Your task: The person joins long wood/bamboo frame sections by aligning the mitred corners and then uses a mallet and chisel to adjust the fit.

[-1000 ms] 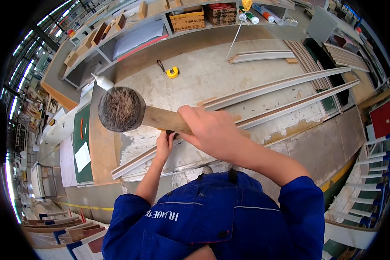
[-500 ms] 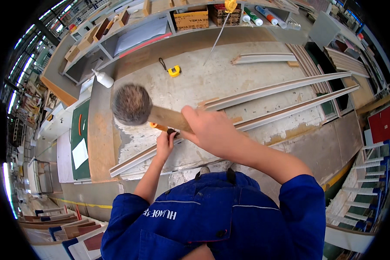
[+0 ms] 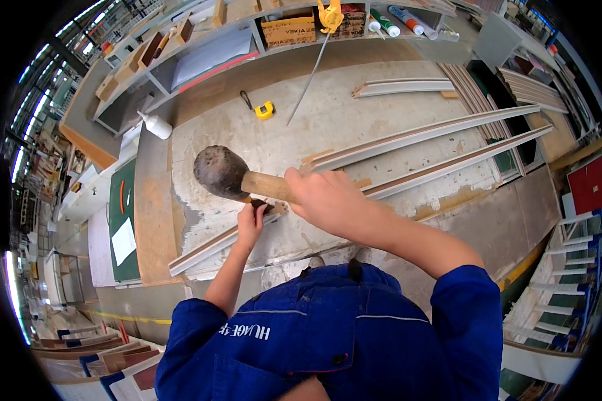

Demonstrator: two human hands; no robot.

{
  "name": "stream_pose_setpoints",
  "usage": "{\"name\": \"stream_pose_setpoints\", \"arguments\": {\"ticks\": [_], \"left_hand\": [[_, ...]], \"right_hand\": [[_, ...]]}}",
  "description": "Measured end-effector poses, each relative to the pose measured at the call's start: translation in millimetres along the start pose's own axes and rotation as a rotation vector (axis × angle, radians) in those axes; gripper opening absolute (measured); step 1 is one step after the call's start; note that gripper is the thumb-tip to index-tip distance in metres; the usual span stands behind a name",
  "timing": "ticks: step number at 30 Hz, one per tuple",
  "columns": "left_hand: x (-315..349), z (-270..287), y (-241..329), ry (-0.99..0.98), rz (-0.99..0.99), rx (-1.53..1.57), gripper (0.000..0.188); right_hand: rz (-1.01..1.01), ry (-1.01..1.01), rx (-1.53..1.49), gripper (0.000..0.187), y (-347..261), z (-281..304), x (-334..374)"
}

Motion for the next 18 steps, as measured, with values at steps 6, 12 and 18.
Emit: {"name": "stream_pose_setpoints", "arguments": {"ticks": [6, 12, 18], "left_hand": [[0, -3, -1, 0.001, -0.053, 0.044, 0.01], [0, -4, 3, 0.017, -0.111, -0.013, 0.01], [0, -1, 5, 0.003, -0.098, 0.0, 0.01]], "right_hand": [[0.05, 0.187, -0.065, 0.04, -8, 23, -12], [-0.002, -0.059, -0.014, 0.037, -5, 22, -8], [0.104, 0.207, -0.096, 0.036, -20, 46, -16]]}}
Point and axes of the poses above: each hand's wrist, its own x-axis away from the middle knuckle, its own z-axis out of the back of the hand, y = z × x, the point moved 4 cm from there along -x, towards the middle knuckle, and after that the axes turned 14 degrees about z, right-handed, at the moved point
